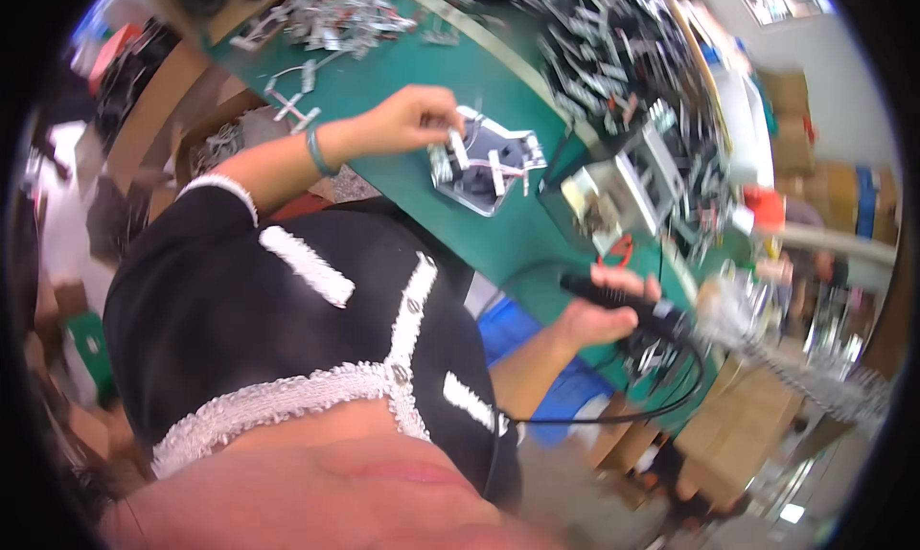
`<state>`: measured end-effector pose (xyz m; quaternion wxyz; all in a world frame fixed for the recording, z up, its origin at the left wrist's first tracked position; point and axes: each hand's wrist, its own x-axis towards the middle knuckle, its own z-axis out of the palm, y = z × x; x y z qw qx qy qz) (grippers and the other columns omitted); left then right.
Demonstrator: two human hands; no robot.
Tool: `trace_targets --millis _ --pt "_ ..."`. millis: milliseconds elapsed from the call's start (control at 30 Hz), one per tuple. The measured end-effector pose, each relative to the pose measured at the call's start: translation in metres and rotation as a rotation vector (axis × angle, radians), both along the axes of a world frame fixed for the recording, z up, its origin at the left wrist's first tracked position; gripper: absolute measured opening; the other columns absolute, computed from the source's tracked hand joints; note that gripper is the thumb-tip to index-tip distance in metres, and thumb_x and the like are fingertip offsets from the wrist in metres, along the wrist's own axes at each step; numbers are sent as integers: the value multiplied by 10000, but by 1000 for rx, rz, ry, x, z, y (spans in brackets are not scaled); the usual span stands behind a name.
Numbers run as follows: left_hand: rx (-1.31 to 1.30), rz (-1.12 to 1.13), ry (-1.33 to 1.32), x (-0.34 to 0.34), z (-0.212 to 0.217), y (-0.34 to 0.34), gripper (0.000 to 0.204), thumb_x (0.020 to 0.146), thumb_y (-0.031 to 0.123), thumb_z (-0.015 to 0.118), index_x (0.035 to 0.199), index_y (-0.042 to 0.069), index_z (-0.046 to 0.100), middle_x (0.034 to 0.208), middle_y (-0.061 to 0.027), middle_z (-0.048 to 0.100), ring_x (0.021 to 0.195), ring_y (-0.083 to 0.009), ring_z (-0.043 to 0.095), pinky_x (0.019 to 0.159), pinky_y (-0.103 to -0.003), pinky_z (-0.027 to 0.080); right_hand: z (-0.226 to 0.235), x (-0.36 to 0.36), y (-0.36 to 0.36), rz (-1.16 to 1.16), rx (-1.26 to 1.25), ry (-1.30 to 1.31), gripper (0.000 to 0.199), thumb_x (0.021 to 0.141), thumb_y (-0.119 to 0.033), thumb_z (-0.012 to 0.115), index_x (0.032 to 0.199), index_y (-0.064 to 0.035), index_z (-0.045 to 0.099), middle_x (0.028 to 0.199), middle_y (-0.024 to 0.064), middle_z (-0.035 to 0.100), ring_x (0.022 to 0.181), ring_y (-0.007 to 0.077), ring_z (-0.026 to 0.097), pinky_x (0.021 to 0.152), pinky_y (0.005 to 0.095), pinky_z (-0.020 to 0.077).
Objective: Assembling small clear plastic components onto a base using a hot air tool at a workstation.
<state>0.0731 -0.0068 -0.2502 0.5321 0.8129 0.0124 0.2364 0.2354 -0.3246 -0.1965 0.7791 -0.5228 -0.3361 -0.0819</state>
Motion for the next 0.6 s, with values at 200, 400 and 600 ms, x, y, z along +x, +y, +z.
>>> trace_targets --millis 200,400,600 --pt "-69 410 -208 54 52 145 311 819 274 727 1053 71 705 982 -54 713 896 -153 655 822 -305 517 -25 -17 -28 -512 -154 -80 767 902 -535 587 1272 105 385 799 86 567 675 176 552 616 295 493" --pt "287 878 -199 200 84 319 247 748 229 708 960 105 742 951 -138 710 891 -288 673 809 -397 512 -32 -13 -23 -469 -276 -113 746 903 -572 565 1222 84 405 808 85 566 668 170 548 596 285 490" --pt "159 1070 -213 235 82 413 207 748 164 711 906 32 730 895 -225 693 848 -345 682 758 -411 531 -29 -14 -29 -428 -253 -125 721 902 -618 525 1174 43 436 780 83 547 621 155 526 547 266 477"
